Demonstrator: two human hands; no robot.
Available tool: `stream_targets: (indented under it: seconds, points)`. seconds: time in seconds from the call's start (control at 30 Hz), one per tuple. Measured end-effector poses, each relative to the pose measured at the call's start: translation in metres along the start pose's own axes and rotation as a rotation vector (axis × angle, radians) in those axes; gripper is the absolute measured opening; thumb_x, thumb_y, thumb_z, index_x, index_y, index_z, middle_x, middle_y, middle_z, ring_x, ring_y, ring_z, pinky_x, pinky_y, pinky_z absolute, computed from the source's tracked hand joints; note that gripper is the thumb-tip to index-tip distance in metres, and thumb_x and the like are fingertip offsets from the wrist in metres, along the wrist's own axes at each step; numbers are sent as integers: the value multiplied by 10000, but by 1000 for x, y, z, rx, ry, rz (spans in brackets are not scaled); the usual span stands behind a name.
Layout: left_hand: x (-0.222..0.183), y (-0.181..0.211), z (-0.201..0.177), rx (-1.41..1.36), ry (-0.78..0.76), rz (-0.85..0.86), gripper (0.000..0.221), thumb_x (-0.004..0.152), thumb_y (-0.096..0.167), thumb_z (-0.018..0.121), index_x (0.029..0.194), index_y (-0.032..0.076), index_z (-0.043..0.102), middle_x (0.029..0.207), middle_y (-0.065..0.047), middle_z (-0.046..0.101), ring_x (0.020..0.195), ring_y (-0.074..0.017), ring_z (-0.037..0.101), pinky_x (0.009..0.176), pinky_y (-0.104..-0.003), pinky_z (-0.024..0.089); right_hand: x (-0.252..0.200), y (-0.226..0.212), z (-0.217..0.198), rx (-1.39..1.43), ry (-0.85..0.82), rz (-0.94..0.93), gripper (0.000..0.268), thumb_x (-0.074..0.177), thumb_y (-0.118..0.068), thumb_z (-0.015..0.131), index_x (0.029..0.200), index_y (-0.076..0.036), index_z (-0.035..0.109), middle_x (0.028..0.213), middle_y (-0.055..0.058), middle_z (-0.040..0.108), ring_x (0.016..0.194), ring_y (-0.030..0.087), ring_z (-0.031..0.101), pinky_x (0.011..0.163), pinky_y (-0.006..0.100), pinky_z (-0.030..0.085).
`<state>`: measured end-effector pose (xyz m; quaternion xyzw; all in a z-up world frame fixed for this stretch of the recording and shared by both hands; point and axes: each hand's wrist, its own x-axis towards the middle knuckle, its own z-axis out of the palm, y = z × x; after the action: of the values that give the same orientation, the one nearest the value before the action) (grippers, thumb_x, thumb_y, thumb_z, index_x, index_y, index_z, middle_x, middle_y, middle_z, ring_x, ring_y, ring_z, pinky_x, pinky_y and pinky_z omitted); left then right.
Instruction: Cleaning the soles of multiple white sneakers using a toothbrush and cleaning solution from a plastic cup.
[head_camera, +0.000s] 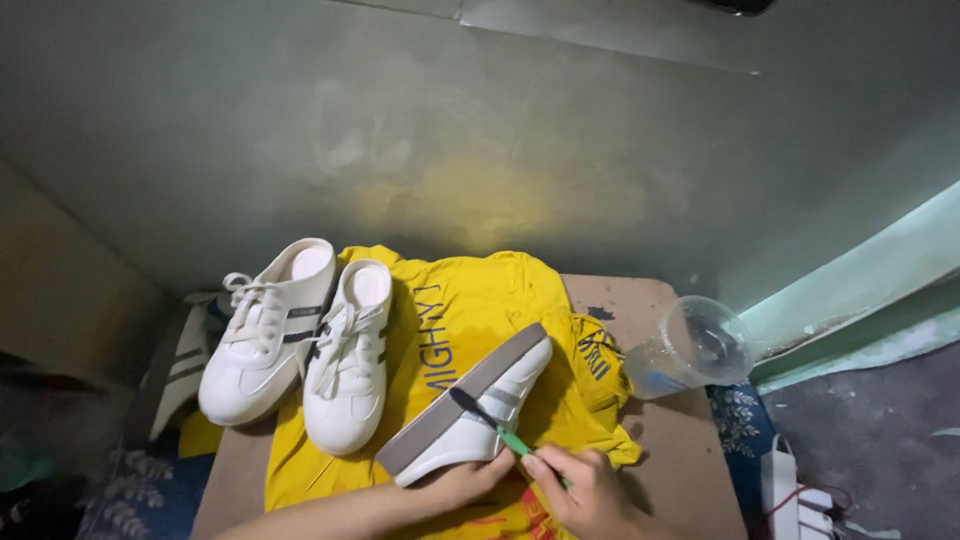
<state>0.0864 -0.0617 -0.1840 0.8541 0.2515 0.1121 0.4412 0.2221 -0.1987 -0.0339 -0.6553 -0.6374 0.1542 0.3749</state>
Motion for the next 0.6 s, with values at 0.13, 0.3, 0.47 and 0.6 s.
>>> stream_targets:
  seconds: [0.13,0.3,0.47,0.6]
  points:
    - [-5,21,-21,-103,-43,-99,779,959,620,445,1605,211,294,1720,-102,193,1585,-295,116,1272,-382,68,0,34,-17,-247,97,106,213,985,-216,609,998,-116,796,541,-28,718,307,26,490,261,192,394]
    - [9,-13,20,-241,-148,-268,792,928,651,463,1517,121,487,1646,-129,369,1568,-270,242,1285,-369,96,-32,25,22,-385,-51,206,151,885,-395,702,947,-347,831,653,40,796,531,274,768,461,522,523]
    - [11,-14,21,-247,-62,-141,731,936,576,499,1539,168,425,1656,-123,345,1553,-310,244,1277,-388,111,-11,11,13,-351,163,-12,202,971,-259,641,800,-160,685,475,-17,542,329,140,448,341,333,351]
    - [5,6,-3,-309,-193,-260,798,936,653,443,1489,82,518,1603,-163,431,1538,-314,311,1286,-376,131,-23,21,31,-379,73,-131,114,918,-249,648,813,-234,689,532,10,626,391,209,558,437,424,442]
